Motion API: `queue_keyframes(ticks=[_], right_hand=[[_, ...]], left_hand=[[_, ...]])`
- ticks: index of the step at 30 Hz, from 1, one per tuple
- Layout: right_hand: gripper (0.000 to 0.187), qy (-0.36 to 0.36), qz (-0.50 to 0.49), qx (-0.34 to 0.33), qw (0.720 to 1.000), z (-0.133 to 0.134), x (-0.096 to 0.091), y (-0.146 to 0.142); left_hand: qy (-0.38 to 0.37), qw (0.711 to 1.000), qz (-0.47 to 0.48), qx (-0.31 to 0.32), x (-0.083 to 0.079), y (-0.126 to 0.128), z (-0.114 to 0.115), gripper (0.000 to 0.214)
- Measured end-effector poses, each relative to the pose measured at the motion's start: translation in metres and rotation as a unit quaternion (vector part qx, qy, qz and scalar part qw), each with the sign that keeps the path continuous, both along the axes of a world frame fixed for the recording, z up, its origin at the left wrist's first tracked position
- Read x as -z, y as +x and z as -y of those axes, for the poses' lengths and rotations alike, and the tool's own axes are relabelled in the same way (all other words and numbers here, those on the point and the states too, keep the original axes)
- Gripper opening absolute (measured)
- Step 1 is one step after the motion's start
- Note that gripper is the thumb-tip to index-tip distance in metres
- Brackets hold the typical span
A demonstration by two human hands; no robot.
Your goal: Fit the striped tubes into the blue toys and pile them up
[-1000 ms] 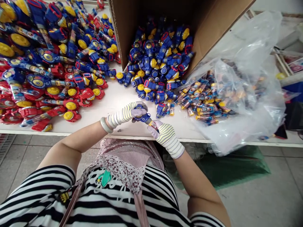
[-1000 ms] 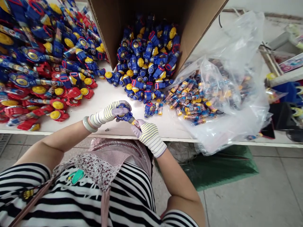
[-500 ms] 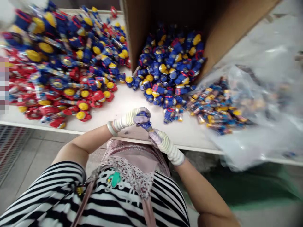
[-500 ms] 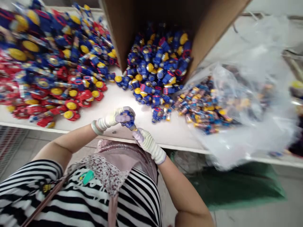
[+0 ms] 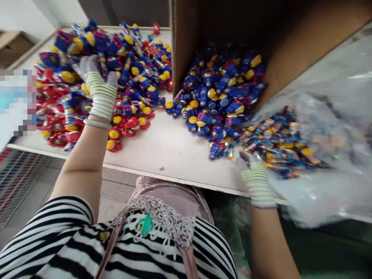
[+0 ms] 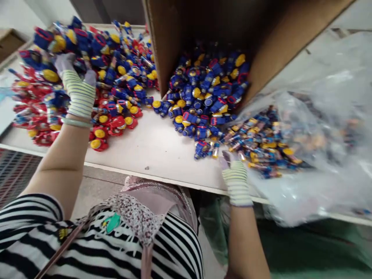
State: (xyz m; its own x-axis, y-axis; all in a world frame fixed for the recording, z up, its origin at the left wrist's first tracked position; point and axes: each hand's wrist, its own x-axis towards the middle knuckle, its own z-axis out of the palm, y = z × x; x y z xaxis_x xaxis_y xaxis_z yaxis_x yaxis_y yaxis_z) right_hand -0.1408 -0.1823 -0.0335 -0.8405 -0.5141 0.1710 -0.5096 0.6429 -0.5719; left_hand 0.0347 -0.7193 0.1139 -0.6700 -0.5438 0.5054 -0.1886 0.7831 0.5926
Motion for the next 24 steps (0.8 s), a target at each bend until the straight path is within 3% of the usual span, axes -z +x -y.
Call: queue_keyframes(ticks=[2,3,5,6,8,9,11,13,15,17,18,20,22,24], right_hand=[[0.038,0.089,-0.024,-0.029,0.995,0.014,-0.002,-0.004],[0.04,0.137,-0.031,-0.044,0.989,0.023,-0.005,-0.007],[0.049,0.234,-0.028,-0.051,0.97,0.039,-0.01,-0.012],[0.055,0.275,-0.022,-0.049,0.96,0.045,-0.013,-0.014],[0.06,0.33,-0.013,-0.043,0.943,0.051,-0.019,-0.016],[0.058,0.345,-0.015,-0.043,0.938,0.051,-0.022,-0.015],[0.047,0.356,-0.026,-0.052,0.933,0.045,-0.026,-0.01],[0.035,0.353,-0.035,-0.079,0.932,0.035,-0.027,0.001],[0.033,0.322,-0.021,-0.102,0.941,0.025,-0.024,0.017],[0.035,0.256,0.017,-0.085,0.963,0.02,-0.019,0.035],[0.037,0.213,0.041,-0.07,0.974,0.021,-0.016,0.044],[0.04,0.127,0.078,-0.06,0.987,0.028,-0.012,0.063],[0.042,0.068,0.083,-0.084,0.991,0.041,-0.012,0.08],[0.043,0.053,0.067,-0.105,0.991,0.056,-0.017,0.092]], left_hand=[[-0.025,0.997,0.034,0.066,0.031,-0.023,-0.064,0.051],[-0.02,0.985,0.082,0.148,0.047,-0.035,-0.105,0.049],[-0.024,0.929,0.204,0.308,0.075,-0.058,-0.189,0.049],[-0.029,0.906,0.237,0.351,0.086,-0.067,-0.227,0.053],[-0.061,0.874,0.307,0.372,0.102,-0.083,-0.284,0.067],[-0.076,0.868,0.332,0.362,0.106,-0.088,-0.302,0.071],[-0.095,0.858,0.365,0.348,0.112,-0.092,-0.317,0.065],[-0.069,0.857,0.354,0.367,0.115,-0.086,-0.31,0.049],[0.037,0.871,0.309,0.379,0.116,-0.073,-0.293,0.038],[0.232,0.874,0.232,0.358,0.116,-0.059,-0.276,0.042],[0.341,0.856,0.187,0.341,0.114,-0.053,-0.269,0.048],[0.519,0.788,0.103,0.315,0.11,-0.043,-0.261,0.057],[0.61,0.734,0.037,0.296,0.106,-0.038,-0.261,0.057],[0.627,0.731,-0.011,0.269,0.103,-0.035,-0.264,0.052]])
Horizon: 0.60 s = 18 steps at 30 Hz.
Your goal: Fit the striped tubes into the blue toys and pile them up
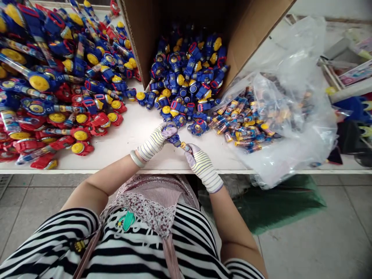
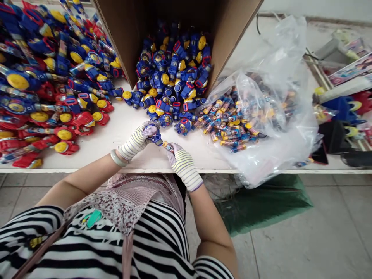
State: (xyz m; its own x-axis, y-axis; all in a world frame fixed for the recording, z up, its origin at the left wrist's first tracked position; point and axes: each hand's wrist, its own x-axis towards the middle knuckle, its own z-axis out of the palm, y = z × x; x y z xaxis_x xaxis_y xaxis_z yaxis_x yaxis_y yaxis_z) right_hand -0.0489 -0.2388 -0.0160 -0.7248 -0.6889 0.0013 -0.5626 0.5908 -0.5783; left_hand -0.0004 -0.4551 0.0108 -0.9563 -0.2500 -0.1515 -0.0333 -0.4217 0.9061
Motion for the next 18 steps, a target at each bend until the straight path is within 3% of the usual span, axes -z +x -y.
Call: queue_keyframes(ticks=[5,9,11,13,16,17,18], right_hand=[[0.048,0.083,-0.045,-0.018,0.995,0.023,-0.023,0.008],[0.047,0.122,-0.057,-0.019,0.991,0.028,-0.031,0.008],[0.048,0.084,-0.027,0.002,0.996,0.029,-0.027,0.013],[0.054,-0.009,0.074,0.001,0.997,0.029,-0.02,0.019],[0.075,-0.134,0.296,-0.081,0.942,0.032,-0.01,0.025],[0.079,-0.145,0.327,-0.091,0.929,0.033,-0.009,0.024],[0.079,-0.139,0.321,-0.084,0.933,0.035,-0.01,0.023]], left_hand=[[-0.074,0.994,-0.029,-0.073,0.005,0.003,-0.006,0.046],[-0.063,0.991,-0.028,-0.112,0.014,0.008,-0.011,0.04],[-0.054,0.991,-0.042,-0.111,0.012,0.011,-0.012,0.037],[-0.077,0.991,-0.066,-0.091,0.005,0.015,-0.011,0.038],[-0.15,0.984,-0.091,-0.036,-0.011,0.019,-0.004,0.044],[-0.17,0.981,-0.088,-0.024,-0.015,0.02,-0.002,0.045],[-0.184,0.98,-0.078,-0.023,-0.018,0.02,0.0,0.045]])
